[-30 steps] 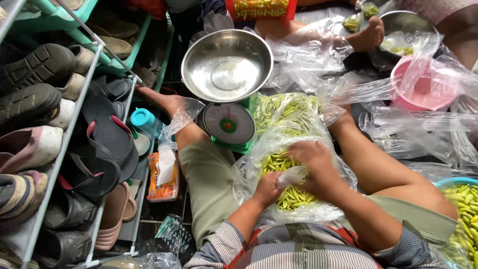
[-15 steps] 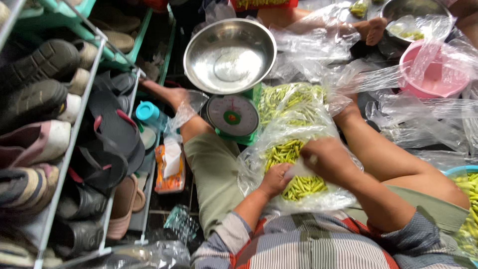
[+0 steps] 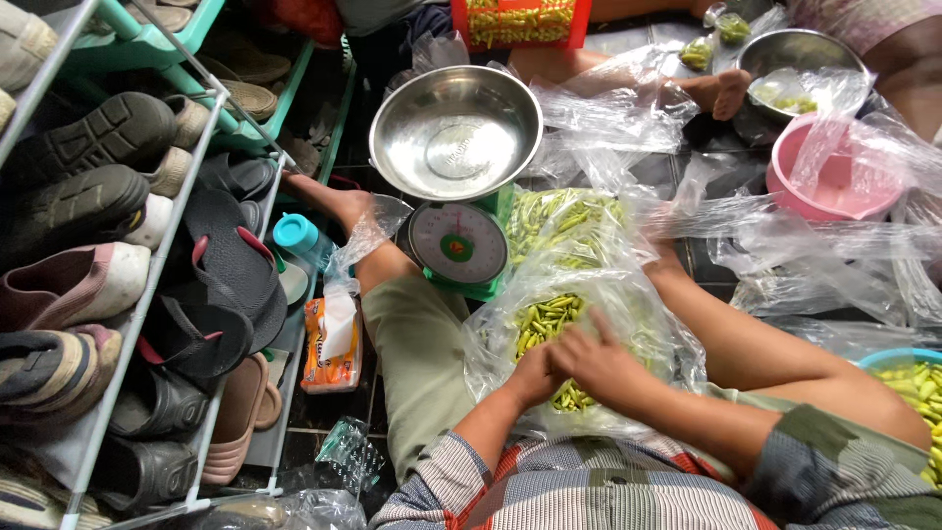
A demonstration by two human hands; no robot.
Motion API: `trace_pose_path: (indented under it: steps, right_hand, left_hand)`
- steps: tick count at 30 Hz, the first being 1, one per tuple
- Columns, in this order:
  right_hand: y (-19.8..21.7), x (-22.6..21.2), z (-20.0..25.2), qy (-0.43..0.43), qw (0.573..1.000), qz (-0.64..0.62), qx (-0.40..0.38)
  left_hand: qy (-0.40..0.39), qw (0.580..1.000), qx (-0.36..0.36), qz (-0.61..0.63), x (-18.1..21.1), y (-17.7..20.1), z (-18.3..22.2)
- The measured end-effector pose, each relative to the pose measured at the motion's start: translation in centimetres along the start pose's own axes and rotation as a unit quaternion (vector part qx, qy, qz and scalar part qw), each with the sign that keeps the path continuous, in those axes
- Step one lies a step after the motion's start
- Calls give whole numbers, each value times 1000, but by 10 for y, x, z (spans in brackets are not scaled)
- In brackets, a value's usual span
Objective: The person sorts green peppers by hand from a large plastic bag into smaller plastic bags, then weighs each bag on a scale.
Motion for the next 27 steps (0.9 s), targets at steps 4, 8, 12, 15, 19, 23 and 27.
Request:
trace_pose_path:
  steps: [4,8,12,15,19,23,27]
  right_hand:
    - [-57,60,26,-81,989,-71,-103]
    - [-35,94,46,-217,901,-292,-238]
    - [0,82,36,-268,775,-547,-168]
    - [12,52,18,-218,685,-691,-72]
    - [-17,45,9,-186,552,-812,-38]
    - [20,91,0,-126,651,-743,88]
    - [43,100,2,-37,828,-536,158]
  left_hand:
    - [-95,992,-11,-87,6,6,4]
    - [-190,939,46,-283,39,34,6]
    - [-209,858,191,-428,42,63,-8]
    - [-212,904,302,-217,120,105,-15]
    - [-193,936,287,66,165,106,-16]
    - [-220,939,120,236,174,85,-12]
    - [-26,987,47,154,112,70,-5]
Point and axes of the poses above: each hand's wrist, its own z-axis away from the middle knuckle, its own y-axis out of the back of the hand, x = y × z, the point moved 10 cm from there along -z, towards the middle knuckle, and after that the axes turned 2 degrees about x, right-handed, at the moved point
